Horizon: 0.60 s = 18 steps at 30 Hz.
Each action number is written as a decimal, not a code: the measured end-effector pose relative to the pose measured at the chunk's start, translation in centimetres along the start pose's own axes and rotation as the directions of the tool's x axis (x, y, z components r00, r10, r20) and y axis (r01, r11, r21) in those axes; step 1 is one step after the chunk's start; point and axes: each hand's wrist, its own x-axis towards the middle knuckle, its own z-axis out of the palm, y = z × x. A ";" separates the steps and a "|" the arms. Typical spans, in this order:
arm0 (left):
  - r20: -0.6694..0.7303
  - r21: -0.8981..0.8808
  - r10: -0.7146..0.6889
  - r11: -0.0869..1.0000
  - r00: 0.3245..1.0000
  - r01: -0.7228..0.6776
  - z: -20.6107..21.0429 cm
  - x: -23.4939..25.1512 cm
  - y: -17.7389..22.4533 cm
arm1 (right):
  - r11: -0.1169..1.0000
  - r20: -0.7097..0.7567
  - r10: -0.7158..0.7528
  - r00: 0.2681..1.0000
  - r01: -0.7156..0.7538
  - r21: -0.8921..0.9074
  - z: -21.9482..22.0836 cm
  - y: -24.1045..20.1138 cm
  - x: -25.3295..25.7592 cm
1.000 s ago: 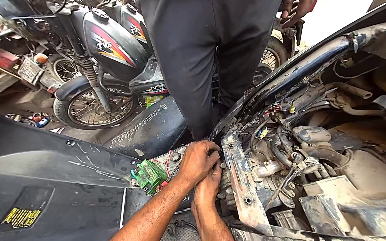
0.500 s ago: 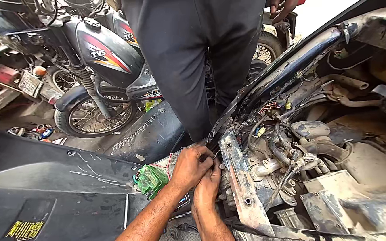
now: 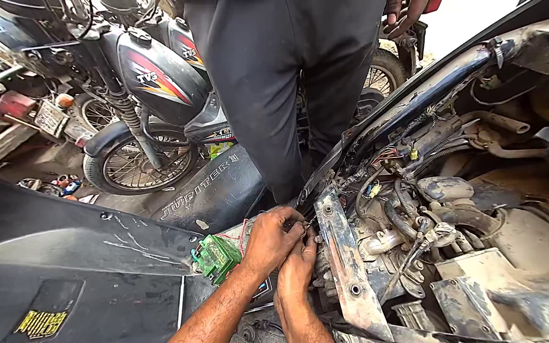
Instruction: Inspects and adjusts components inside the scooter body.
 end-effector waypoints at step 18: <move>0.195 -0.056 0.570 0.819 0.798 -0.571 0.7 -0.1 4.2 | 0.981 0.156 0.150 0.976 -0.167 0.096 -6.4 6.6 -2.4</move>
